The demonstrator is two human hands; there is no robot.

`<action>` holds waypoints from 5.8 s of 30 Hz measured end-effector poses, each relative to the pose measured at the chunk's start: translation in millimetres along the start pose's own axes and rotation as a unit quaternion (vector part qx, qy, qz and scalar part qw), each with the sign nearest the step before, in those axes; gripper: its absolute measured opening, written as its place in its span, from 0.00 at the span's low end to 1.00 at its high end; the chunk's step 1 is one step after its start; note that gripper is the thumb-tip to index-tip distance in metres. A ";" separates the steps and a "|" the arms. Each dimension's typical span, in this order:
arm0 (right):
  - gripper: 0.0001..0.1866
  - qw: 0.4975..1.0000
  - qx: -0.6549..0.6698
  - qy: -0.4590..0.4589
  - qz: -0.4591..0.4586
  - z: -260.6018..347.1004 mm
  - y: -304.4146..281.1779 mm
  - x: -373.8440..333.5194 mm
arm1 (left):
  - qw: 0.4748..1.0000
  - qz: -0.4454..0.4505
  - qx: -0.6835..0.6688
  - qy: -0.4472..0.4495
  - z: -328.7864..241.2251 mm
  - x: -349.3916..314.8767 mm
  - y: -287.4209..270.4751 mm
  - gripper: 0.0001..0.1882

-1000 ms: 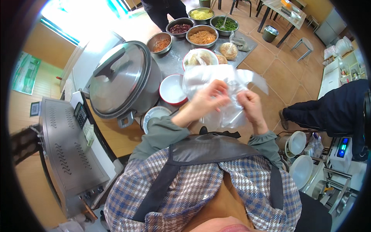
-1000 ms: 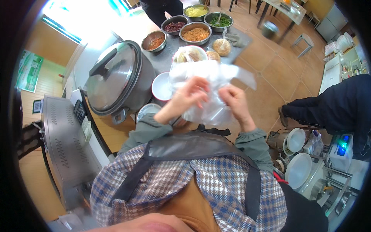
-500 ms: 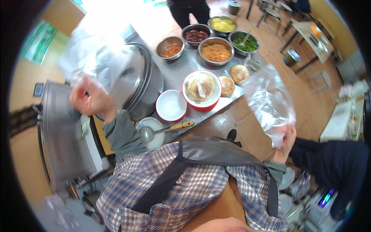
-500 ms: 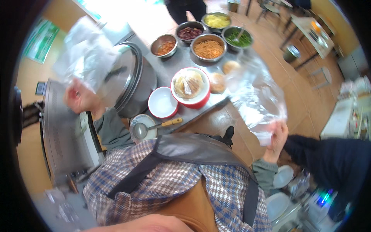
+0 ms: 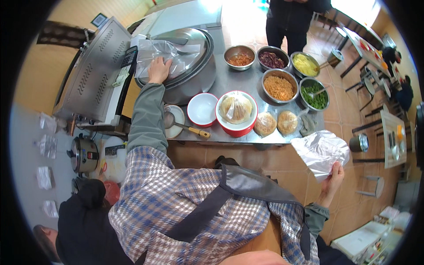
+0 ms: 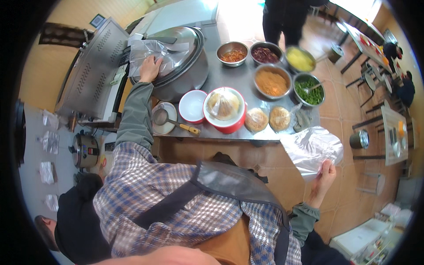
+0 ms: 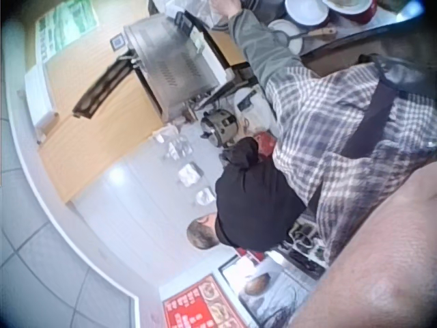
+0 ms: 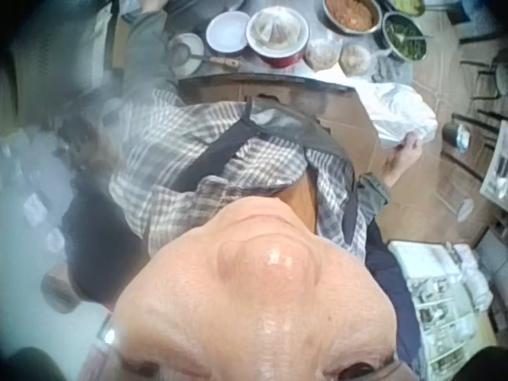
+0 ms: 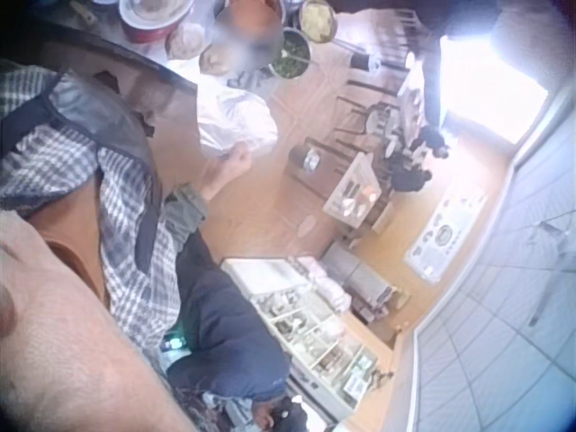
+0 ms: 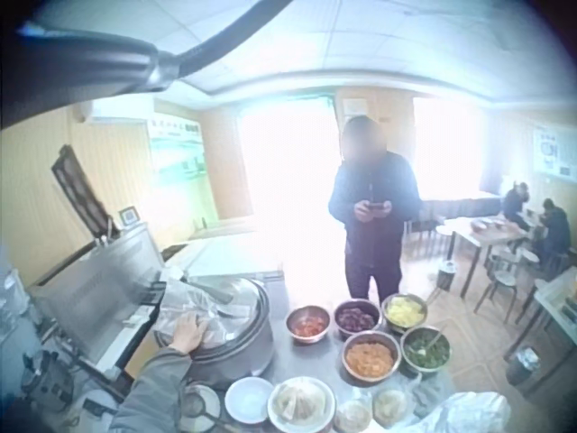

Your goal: The person assembles a food item by placing a flatbread into a plastic bag and adding various toppings from metal bowls using chopsticks. The person then ties the bag and hands it to a customer.

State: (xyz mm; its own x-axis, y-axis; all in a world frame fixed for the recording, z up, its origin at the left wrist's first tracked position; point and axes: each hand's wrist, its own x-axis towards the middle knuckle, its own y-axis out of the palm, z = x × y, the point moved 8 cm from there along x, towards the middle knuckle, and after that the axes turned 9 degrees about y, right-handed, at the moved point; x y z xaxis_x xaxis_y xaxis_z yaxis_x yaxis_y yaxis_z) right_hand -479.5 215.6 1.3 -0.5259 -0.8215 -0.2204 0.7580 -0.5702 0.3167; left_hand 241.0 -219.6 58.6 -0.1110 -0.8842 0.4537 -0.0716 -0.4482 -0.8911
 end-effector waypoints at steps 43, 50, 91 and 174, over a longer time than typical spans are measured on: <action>0.13 0.805 0.047 0.388 0.446 -89.3 207.8 23.0 | 0.799 0.122 -0.584 0.075 -440.5 -221.2 -105.7 0.08; 0.12 0.798 0.016 0.425 0.427 -89.6 145.1 58.5 | 0.974 0.052 -0.216 0.042 -405.9 -256.0 -116.8 0.22; 0.27 0.900 -0.038 0.391 0.190 -233.2 73.3 159.5 | 0.784 -0.029 -0.612 -0.100 -502.8 -283.3 40.8 0.16; 0.45 0.525 -0.506 -0.255 0.635 -117.0 448.7 54.5 | 0.895 -0.008 -0.385 0.225 -489.5 -238.2 -3.1 0.06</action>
State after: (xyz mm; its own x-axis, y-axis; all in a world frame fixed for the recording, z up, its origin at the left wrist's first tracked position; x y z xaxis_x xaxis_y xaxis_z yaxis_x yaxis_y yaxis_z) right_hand -122.9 -84.9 23.5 0.8117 -0.5802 -0.0666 0.3042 0.5173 -0.7999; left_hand -217.6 56.7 -40.1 -0.4803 -0.6583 0.5797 -0.7189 -0.0832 -0.6901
